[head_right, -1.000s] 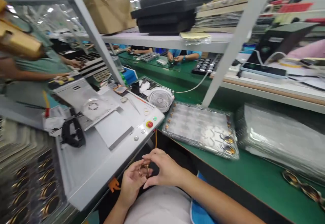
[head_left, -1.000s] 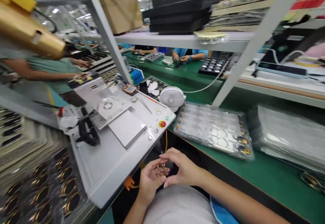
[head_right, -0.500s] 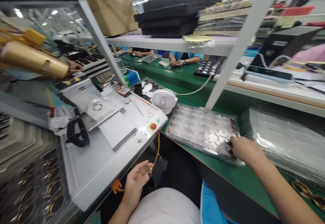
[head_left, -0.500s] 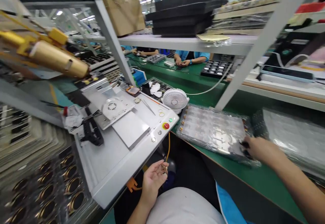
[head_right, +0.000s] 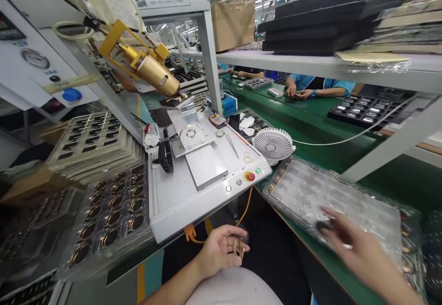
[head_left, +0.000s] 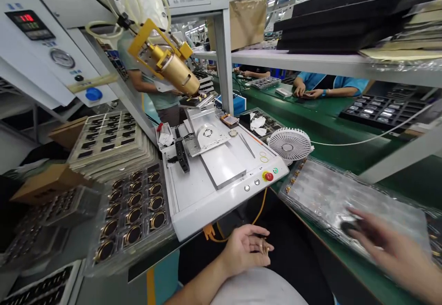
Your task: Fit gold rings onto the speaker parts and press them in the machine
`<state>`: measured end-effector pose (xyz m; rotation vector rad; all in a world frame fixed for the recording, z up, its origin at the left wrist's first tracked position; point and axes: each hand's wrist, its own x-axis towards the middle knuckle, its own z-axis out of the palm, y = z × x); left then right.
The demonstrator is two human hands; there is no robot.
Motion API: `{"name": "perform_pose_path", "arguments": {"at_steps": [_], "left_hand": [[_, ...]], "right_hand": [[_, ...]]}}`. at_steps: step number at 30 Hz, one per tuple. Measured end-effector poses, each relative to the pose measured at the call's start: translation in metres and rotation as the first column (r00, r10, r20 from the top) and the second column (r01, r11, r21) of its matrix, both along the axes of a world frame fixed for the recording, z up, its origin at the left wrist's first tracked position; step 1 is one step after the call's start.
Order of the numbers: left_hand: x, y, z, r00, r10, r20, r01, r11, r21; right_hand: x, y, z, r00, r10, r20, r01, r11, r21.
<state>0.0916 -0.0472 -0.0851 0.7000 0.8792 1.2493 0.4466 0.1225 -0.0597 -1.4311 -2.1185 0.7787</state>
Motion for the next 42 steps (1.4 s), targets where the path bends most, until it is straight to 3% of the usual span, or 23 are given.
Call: {"name": "perform_pose_path", "arguments": {"at_steps": [2, 3, 5, 8, 11, 15, 23, 27, 30, 32, 35, 39, 42], "left_hand": [[0.003, 0.003, 0.006, 0.995, -0.103, -0.010, 0.104, 0.992, 0.070], [0.003, 0.005, 0.008, 0.992, -0.127, -0.013, 0.128, 0.986, 0.110], [-0.001, 0.005, 0.012, 0.993, -0.116, -0.012, 0.116, 0.979, 0.166], [-0.014, -0.002, 0.015, 1.000, -0.021, -0.017, 0.023, 0.987, 0.161], [-0.026, -0.014, 0.017, 0.999, 0.047, -0.019, -0.044, 0.992, 0.119], [-0.030, -0.025, 0.018, 0.993, 0.101, 0.061, -0.106, 0.991, 0.083], [-0.026, -0.024, 0.008, 0.971, 0.150, 0.187, -0.157, 0.987, 0.021], [-0.027, -0.019, 0.014, 0.968, 0.189, 0.165, -0.194, 0.981, 0.018], [-0.030, -0.017, 0.020, 0.956, 0.248, 0.158, -0.252, 0.968, 0.005], [-0.032, -0.018, 0.023, 0.953, 0.263, 0.150, -0.266, 0.964, 0.003], [-0.035, -0.022, 0.026, 0.957, 0.265, 0.120, -0.270, 0.963, 0.024], [-0.041, -0.032, 0.032, 0.956, 0.290, 0.037, -0.292, 0.953, 0.075], [-0.047, -0.040, 0.037, 0.950, 0.301, -0.088, -0.286, 0.946, 0.153]], "right_hand": [[-0.078, -0.029, 0.019, 0.959, 0.165, -0.230, -0.205, 0.965, -0.161], [-0.114, -0.041, 0.025, 0.914, 0.257, -0.315, -0.336, 0.913, -0.232], [-0.168, -0.057, 0.031, 0.829, 0.342, -0.443, -0.453, 0.874, -0.174], [-0.208, -0.064, 0.028, 0.798, 0.379, -0.469, -0.423, 0.906, 0.012], [-0.217, -0.062, 0.023, 0.748, 0.459, -0.479, -0.467, 0.877, 0.111], [-0.219, -0.065, 0.021, 0.697, 0.530, -0.484, -0.538, 0.832, 0.135], [-0.221, -0.070, 0.019, 0.703, 0.538, -0.466, -0.504, 0.838, 0.208], [-0.223, -0.060, 0.033, 0.699, 0.562, -0.443, -0.529, 0.822, 0.209], [-0.234, -0.036, 0.052, 0.745, 0.471, -0.473, -0.457, 0.876, 0.153], [-0.249, -0.012, 0.063, 0.794, 0.326, -0.513, -0.363, 0.931, 0.030], [-0.279, 0.022, 0.072, 0.839, 0.156, -0.521, -0.259, 0.957, -0.132], [-0.306, 0.047, 0.073, 0.885, 0.087, -0.456, -0.171, 0.975, -0.144], [-0.301, 0.041, 0.070, 0.911, 0.010, -0.411, -0.055, 0.994, -0.098]]}}
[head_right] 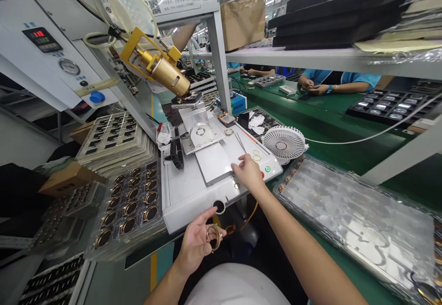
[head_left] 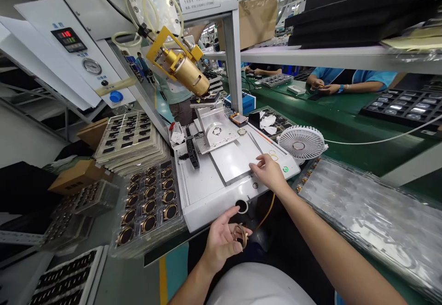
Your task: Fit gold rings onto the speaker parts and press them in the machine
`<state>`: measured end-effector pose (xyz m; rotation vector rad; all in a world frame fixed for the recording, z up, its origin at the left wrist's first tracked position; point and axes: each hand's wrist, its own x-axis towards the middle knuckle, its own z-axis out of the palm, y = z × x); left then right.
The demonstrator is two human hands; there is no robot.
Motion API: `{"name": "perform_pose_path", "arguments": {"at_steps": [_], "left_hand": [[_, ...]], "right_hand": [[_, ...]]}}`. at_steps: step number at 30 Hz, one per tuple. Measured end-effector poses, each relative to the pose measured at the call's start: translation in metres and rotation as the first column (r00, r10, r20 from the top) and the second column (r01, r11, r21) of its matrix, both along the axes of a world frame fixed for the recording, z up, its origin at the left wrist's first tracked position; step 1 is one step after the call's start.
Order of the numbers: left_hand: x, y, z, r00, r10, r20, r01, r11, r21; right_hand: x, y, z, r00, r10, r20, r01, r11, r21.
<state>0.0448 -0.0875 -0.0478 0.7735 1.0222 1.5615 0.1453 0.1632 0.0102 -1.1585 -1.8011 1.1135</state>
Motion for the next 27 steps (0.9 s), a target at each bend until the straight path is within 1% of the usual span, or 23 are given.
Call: {"name": "perform_pose_path", "arguments": {"at_steps": [1, 2, 3, 4, 5, 6, 7, 8, 9, 10, 11, 12, 13, 14, 15, 16, 17, 18, 19, 21, 23, 25, 27], "left_hand": [[-0.002, -0.002, 0.001, 0.997, 0.011, -0.077, -0.010, 1.000, 0.019], [-0.002, -0.003, 0.002, 0.985, 0.032, -0.170, -0.025, 0.999, 0.045], [-0.002, -0.004, 0.002, 0.958, 0.065, -0.278, -0.045, 0.996, 0.077], [-0.002, -0.003, 0.002, 0.914, 0.104, -0.393, -0.063, 0.991, 0.118], [0.000, -0.001, 0.002, 0.851, 0.140, -0.505, -0.068, 0.985, 0.158], [0.003, 0.001, 0.002, 0.773, 0.161, -0.614, -0.054, 0.980, 0.189], [0.006, 0.005, 0.002, 0.683, 0.165, -0.712, -0.025, 0.979, 0.204], [0.010, 0.009, 0.002, 0.588, 0.155, -0.794, 0.011, 0.980, 0.199], [0.013, 0.013, 0.002, 0.497, 0.130, -0.858, 0.048, 0.983, 0.177], [0.017, 0.017, 0.002, 0.419, 0.098, -0.902, 0.080, 0.986, 0.145], [0.020, 0.020, 0.002, 0.368, 0.069, -0.927, 0.108, 0.987, 0.116], [0.023, 0.022, 0.002, 0.358, 0.049, -0.932, 0.135, 0.985, 0.104], [0.024, 0.024, 0.003, 0.393, 0.042, -0.918, 0.157, 0.981, 0.113], [0.025, 0.025, 0.003, 0.463, 0.045, -0.885, 0.169, 0.976, 0.138], [0.025, 0.025, 0.004, 0.555, 0.051, -0.830, 0.169, 0.970, 0.173], [0.024, 0.025, 0.004, 0.647, 0.055, -0.761, 0.158, 0.966, 0.205], [0.023, 0.025, 0.005, 0.721, 0.054, -0.691, 0.143, 0.964, 0.224], [0.021, 0.025, 0.005, 0.770, 0.047, -0.637, 0.132, 0.964, 0.232], [0.019, 0.025, 0.005, 0.795, 0.035, -0.606, 0.135, 0.963, 0.234], [0.016, 0.026, 0.004, 0.801, 0.018, -0.599, 0.162, 0.956, 0.245], [0.013, 0.025, 0.002, 0.765, 0.026, -0.644, 0.181, 0.950, 0.254], [0.011, 0.025, 0.000, 0.690, 0.040, -0.723, 0.197, 0.950, 0.241], [0.010, 0.025, -0.001, 0.589, 0.039, -0.807, 0.221, 0.953, 0.208]], "right_hand": [[0.006, -0.008, -0.002, 1.000, -0.019, 0.005, 0.019, 1.000, 0.021], [0.013, -0.019, -0.004, 1.000, -0.007, 0.003, 0.007, 0.999, 0.035], [0.021, -0.033, -0.007, 0.999, 0.042, -0.009, -0.041, 0.999, 0.032], [0.028, -0.048, -0.011, 0.992, 0.123, -0.035, -0.123, 0.992, 0.008], [0.035, -0.064, -0.014, 0.972, 0.220, -0.077, -0.223, 0.974, -0.035], [0.040, -0.079, -0.018, 0.941, 0.307, -0.139, -0.321, 0.943, -0.090], [0.044, -0.093, -0.022, 0.908, 0.361, -0.212, -0.395, 0.907, -0.148], [0.046, -0.105, -0.025, 0.883, 0.373, -0.284, -0.434, 0.879, -0.198], [0.047, -0.113, -0.027, 0.870, 0.353, -0.344, -0.445, 0.863, -0.238], [0.046, -0.118, -0.028, 0.868, 0.308, -0.388, -0.427, 0.864, -0.268], [0.046, -0.119, -0.029, 0.871, 0.253, -0.421, -0.394, 0.873, -0.289], [0.046, -0.118, -0.028, 0.872, 0.200, -0.446, -0.358, 0.883, -0.303], [0.047, -0.115, -0.026, 0.870, 0.160, -0.467, -0.332, 0.890, -0.314], [0.048, -0.111, -0.024, 0.864, 0.136, -0.485, -0.323, 0.889, -0.325], [0.050, -0.106, -0.022, 0.857, 0.134, -0.498, -0.334, 0.879, -0.339], [0.053, -0.103, -0.019, 0.851, 0.148, -0.503, -0.360, 0.862, -0.356], [0.056, -0.100, -0.017, 0.848, 0.174, -0.500, -0.392, 0.842, -0.372], [0.058, -0.098, -0.015, 0.848, 0.203, -0.490, -0.419, 0.823, -0.384], [0.061, -0.098, -0.015, 0.850, 0.232, -0.474, -0.440, 0.808, -0.393], [0.063, -0.097, -0.015, 0.859, 0.267, -0.436, -0.452, 0.795, -0.404], [0.065, -0.098, -0.018, 0.875, 0.260, -0.408, -0.432, 0.798, -0.420], [0.065, -0.097, -0.020, 0.886, 0.234, -0.401, -0.411, 0.798, -0.441], [0.064, -0.097, -0.021, 0.886, 0.209, -0.414, -0.401, 0.794, -0.457]]}}
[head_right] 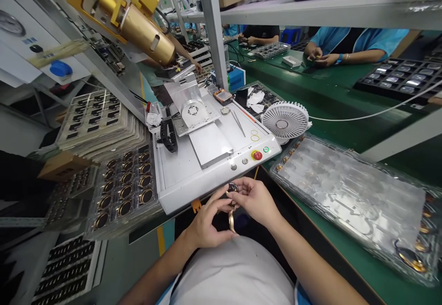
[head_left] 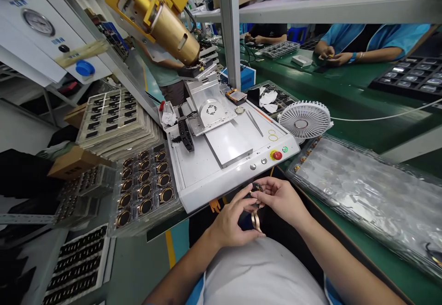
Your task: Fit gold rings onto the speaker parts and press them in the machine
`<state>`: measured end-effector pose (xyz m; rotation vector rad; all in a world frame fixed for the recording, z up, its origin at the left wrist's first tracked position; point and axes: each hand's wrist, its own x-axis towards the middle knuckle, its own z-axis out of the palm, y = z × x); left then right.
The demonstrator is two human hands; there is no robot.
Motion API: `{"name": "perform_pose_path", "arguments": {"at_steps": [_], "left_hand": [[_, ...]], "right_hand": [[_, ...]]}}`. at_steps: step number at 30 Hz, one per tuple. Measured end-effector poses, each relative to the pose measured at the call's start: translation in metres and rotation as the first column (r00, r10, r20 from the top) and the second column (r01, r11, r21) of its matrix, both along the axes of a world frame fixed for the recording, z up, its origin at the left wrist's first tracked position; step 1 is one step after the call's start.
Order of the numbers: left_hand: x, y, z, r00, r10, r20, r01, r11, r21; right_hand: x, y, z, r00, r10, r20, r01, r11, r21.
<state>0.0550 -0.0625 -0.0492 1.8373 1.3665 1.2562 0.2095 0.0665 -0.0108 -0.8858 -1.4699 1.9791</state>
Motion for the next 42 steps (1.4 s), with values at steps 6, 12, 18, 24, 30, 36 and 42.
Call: {"name": "perform_pose_path", "arguments": {"at_steps": [6, 12, 18, 24, 30, 36, 42], "left_hand": [[0.000, 0.002, 0.000, 0.997, -0.061, -0.052, 0.061, 0.998, -0.006], [0.002, 0.000, 0.002, 0.815, 0.019, 0.580, -0.017, 1.000, -0.010], [0.002, 0.005, -0.001, 0.576, 0.133, 0.806, -0.085, 0.991, -0.103], [0.005, 0.005, -0.010, 0.598, 0.097, 0.795, -0.042, 0.995, -0.090], [0.004, 0.002, -0.014, 0.639, 0.056, 0.767, -0.066, 0.998, -0.017], [0.000, -0.003, -0.019, 0.676, 0.171, 0.717, -0.139, 0.985, -0.104], [0.000, -0.003, -0.018, 0.686, 0.169, 0.707, -0.138, 0.985, -0.101]], "right_hand": [[-0.003, -0.002, 0.002, 0.996, -0.079, -0.049, 0.077, 0.996, -0.043], [0.003, -0.005, 0.003, 0.995, -0.020, -0.099, 0.006, 0.990, -0.140], [0.003, -0.016, 0.012, 0.994, 0.066, -0.083, -0.089, 0.944, -0.317], [-0.005, -0.036, 0.019, 0.997, 0.018, -0.080, -0.041, 0.951, -0.306], [-0.011, -0.043, 0.025, 1.000, -0.012, -0.007, 0.012, 0.995, -0.096], [-0.015, -0.046, 0.029, 1.000, -0.002, -0.010, 0.001, 0.998, -0.069], [-0.015, -0.047, 0.026, 0.999, -0.007, -0.037, 0.004, 0.996, -0.095]]}}
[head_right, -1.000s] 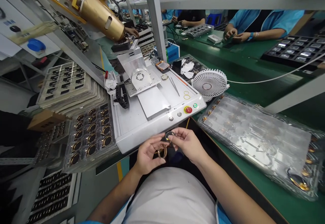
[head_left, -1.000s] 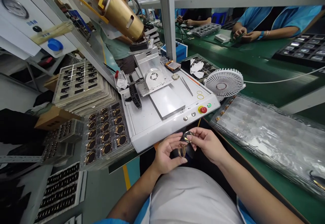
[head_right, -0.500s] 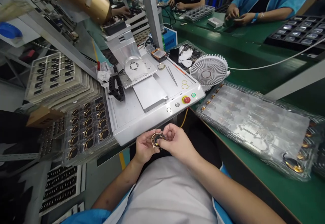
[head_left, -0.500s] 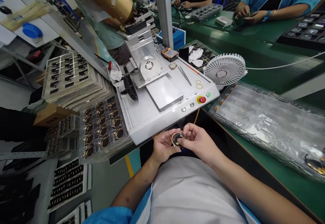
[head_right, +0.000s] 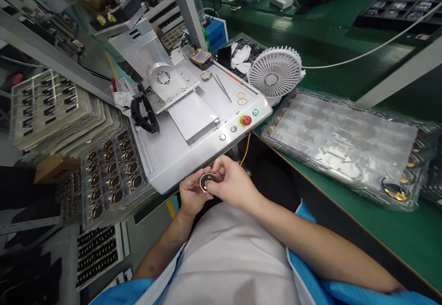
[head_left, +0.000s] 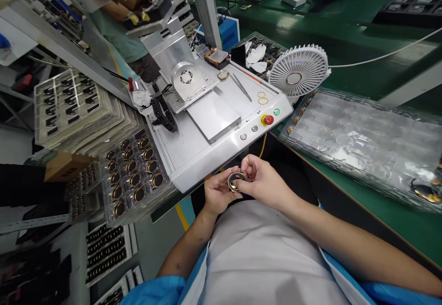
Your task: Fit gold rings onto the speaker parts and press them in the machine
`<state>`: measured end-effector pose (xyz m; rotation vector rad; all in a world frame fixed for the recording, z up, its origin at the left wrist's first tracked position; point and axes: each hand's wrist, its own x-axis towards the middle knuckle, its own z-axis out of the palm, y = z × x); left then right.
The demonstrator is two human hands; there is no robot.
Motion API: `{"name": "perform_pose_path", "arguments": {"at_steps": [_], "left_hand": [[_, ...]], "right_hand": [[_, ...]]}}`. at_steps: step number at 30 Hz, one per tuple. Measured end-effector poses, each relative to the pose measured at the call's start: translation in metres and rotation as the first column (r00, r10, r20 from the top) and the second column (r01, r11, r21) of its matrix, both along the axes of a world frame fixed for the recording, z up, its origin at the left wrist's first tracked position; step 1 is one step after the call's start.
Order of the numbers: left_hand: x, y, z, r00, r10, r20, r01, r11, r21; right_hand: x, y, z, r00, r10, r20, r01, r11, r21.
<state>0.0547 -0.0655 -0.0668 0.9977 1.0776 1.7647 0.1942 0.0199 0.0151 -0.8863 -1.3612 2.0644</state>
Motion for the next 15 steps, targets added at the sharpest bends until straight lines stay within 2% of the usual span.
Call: {"name": "perform_pose_path", "arguments": {"at_steps": [5, 11, 15], "left_hand": [[0.002, 0.002, 0.004, 1.000, 0.016, 0.007, -0.016, 1.000, -0.002], [0.004, 0.002, 0.004, 0.998, 0.062, 0.020, -0.062, 0.998, -0.022], [0.004, -0.002, -0.002, 0.996, 0.090, -0.024, -0.091, 0.996, -0.020]], "right_hand": [[0.000, 0.000, 0.000, 1.000, 0.005, 0.007, -0.005, 1.000, -0.020], [-0.001, 0.003, -0.003, 0.997, 0.055, -0.061, -0.063, 0.988, -0.138], [0.005, 0.007, -0.016, 0.990, 0.133, 0.045, -0.125, 0.981, -0.148]]}}
